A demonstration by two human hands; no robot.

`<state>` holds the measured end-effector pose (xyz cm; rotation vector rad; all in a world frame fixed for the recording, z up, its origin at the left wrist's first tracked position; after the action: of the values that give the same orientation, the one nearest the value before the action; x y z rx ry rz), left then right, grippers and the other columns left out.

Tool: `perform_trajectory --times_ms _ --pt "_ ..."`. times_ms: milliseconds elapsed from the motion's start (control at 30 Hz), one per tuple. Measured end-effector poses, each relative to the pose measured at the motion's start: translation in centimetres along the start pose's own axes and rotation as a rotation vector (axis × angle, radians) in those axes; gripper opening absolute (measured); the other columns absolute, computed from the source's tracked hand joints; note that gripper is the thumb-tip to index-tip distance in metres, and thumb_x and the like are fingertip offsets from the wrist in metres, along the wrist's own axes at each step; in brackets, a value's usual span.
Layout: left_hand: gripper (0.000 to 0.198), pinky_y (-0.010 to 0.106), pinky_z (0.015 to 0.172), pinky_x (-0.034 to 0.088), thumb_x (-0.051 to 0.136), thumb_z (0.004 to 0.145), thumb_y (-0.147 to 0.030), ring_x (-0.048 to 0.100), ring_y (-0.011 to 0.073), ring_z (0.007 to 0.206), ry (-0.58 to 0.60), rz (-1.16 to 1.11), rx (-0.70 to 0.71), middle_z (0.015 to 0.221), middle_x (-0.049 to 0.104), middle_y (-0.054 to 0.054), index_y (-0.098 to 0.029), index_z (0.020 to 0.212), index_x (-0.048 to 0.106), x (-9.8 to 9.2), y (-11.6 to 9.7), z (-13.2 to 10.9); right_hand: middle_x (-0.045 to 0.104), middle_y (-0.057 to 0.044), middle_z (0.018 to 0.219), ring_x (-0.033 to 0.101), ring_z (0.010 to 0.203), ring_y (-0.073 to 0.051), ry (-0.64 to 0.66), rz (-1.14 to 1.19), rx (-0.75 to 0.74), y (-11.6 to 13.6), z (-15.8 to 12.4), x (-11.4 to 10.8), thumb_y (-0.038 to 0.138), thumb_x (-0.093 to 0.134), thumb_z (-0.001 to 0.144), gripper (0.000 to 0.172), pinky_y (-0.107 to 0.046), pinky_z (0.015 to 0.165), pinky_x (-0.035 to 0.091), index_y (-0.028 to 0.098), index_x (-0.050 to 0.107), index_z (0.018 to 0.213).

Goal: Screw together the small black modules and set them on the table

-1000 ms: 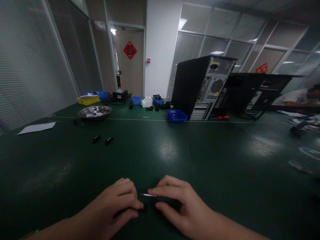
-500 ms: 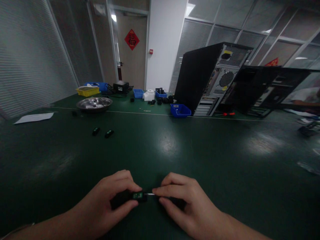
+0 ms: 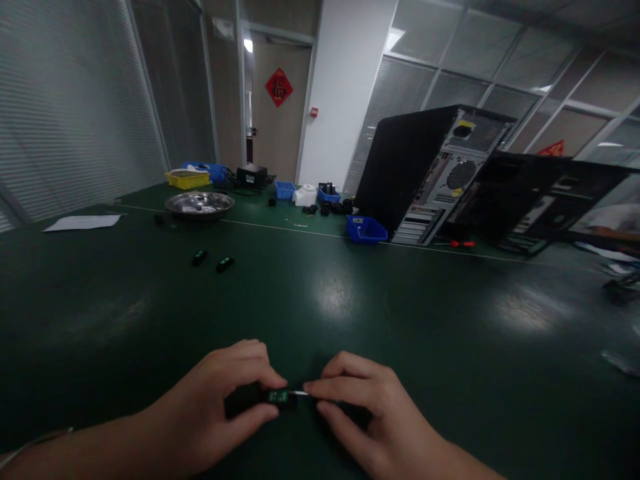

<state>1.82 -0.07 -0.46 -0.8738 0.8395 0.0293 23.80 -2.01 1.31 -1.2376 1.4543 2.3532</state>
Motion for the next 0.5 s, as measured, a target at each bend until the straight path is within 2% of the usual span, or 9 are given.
perform_trajectory --times_ms 200,367,500 --pt "0.021 0.026 0.068 0.044 0.06 0.085 -0.008 0.061 0.0169 0.078 0.054 0.011 -0.043 0.086 0.064 0.002 -0.02 0.1 0.068 0.18 -0.08 0.12 0.066 -0.005 0.097 0.063 0.082 -0.017 0.001 -0.009 -0.004 -0.2 -0.45 0.27 0.018 0.055 0.096 0.029 -0.03 0.073 0.05 0.024 0.072 0.118" --pt "0.023 0.027 0.074 0.047 0.056 0.088 -0.008 0.062 0.0171 0.085 0.079 -0.014 -0.073 0.094 0.065 0.002 -0.021 0.104 0.065 0.2 -0.28 0.28 0.066 -0.005 0.099 0.063 0.085 -0.018 -0.004 -0.018 0.001 -0.28 -0.41 0.36 0.019 0.055 0.097 0.029 -0.031 0.075 0.05 0.026 0.07 0.121" --pt "0.02 0.027 0.076 0.048 0.061 0.087 -0.01 0.063 0.0176 0.085 0.086 -0.026 -0.086 0.095 0.067 0.001 -0.021 0.102 0.065 0.16 -0.14 0.38 0.066 -0.005 0.101 0.063 0.087 -0.018 0.007 -0.031 -0.001 -0.32 -0.34 0.48 0.018 0.055 0.097 0.031 -0.03 0.077 0.05 0.028 0.069 0.124"
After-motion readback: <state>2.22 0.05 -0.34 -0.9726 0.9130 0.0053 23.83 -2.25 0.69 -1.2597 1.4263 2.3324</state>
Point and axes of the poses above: each hand's wrist, its own z-axis towards the middle knuckle, its own x-axis out of the palm, y = z × x, the point moved 3 cm from there along z, towards the middle knuckle
